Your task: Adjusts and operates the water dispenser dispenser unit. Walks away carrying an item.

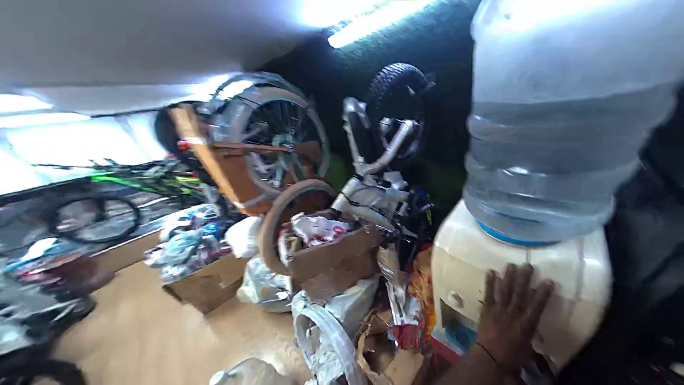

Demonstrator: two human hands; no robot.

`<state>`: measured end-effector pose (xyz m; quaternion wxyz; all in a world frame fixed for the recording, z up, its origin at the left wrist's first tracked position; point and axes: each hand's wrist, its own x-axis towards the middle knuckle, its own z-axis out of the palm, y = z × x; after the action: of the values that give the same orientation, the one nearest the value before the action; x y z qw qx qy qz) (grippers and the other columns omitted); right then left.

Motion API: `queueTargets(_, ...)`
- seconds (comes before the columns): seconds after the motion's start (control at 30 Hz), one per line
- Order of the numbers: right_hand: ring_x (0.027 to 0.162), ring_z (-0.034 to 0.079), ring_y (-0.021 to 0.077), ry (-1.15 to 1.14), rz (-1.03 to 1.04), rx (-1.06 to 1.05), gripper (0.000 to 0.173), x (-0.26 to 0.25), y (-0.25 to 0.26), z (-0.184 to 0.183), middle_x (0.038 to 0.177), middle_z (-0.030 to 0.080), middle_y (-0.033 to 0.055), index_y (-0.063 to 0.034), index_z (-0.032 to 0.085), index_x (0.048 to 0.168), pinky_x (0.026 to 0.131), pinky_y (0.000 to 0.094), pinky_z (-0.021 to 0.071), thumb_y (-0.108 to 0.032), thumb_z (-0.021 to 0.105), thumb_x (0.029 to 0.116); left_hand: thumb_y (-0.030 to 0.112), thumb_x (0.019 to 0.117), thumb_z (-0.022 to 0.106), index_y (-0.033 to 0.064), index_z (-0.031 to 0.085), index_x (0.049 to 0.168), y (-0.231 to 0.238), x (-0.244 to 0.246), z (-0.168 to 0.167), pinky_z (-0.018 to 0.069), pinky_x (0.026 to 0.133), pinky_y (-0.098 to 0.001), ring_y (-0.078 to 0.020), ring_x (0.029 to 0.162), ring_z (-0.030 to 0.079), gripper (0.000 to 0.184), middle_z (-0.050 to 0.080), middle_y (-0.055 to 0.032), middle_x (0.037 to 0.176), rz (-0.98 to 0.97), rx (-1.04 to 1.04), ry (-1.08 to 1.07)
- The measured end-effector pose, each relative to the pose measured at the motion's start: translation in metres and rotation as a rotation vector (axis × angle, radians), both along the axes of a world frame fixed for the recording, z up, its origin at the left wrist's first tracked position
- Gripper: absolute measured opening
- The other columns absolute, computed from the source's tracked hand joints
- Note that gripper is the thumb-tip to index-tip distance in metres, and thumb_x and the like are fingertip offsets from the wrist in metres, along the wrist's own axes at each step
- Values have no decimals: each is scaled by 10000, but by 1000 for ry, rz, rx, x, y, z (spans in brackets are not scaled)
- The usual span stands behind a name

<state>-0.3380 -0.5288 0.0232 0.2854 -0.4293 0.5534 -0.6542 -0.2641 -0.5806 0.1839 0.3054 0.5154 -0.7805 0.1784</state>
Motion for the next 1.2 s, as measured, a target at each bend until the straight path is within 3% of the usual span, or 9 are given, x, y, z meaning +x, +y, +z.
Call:
queueTargets(0.07, 1190, 632, 145, -28, 7, 18, 862, -1, -2, -9, 1295, 633, 178, 98, 464, 1403, 1028, 296, 532, -180, 890, 706, 273, 668, 889, 330, 386, 1576, -3, 0, -7, 192, 1217, -665, -320, 1555, 239, 1039, 279, -76, 1683, -11, 16, -12)
queueTargets(0.13, 1191, 627, 135, -42, 11, 32, 907, -1, -5, -14, 1310, 625, 185, 109, 428, 1434, 1017, 277, 530, -185, 896, 715, 278, 663, 906, 305, 358, 1590, -4, 0, -6, 172, 1209, -689, -336, 1564, 198, 1077, 221, -101, 1699, -32, 10, -18)
queueTargets(0.23, 1147, 650, 170, -75, -24, 24, 916, 1, -7, -6, 1261, 650, 209, 142, 462, 1392, 998, 307, 550, -146, 905, 643, 266, 658, 920, 249, 350, 1597, 1, 0, 2, 149, 1200, -697, -378, 1559, 188, 1099, 205, -156, 1693, -45, 29, -37)
queueTargets(0.3, 1081, 681, 150, -121, -18, 9, 872, 0, -10, -8, 1191, 682, 162, 106, 503, 1358, 960, 315, 585, -136, 909, 625, 293, 655, 912, 237, 321, 1606, 0, 1, 1, 119, 1212, -679, -375, 1565, 159, 1121, 182, -158, 1697, -45, -4, -48)
queueTargets(0.6, 1013, 704, 127, -135, 22, 46, 761, -2, -8, -13, 1134, 715, 50, -71, 577, 1348, 908, 373, 617, -173, 922, 677, 369, 686, 907, 187, 170, 1646, 7, 6, 6, 47, 1224, -679, -392, 1578, 2, 1224, -5, -164, 1719, -23, 77, -118)
queueTargets(1.2, 985, 710, 108, -165, 17, 87, 833, -1, -11, -10, 1106, 721, 45, -65, 553, 1374, 894, 336, 619, -170, 934, 641, 384, 657, 910, 201, 180, 1645, 0, 7, 5, 15, 1233, -646, -353, 1585, -5, 1242, 22, -142, 1723, 9, 44, -129)
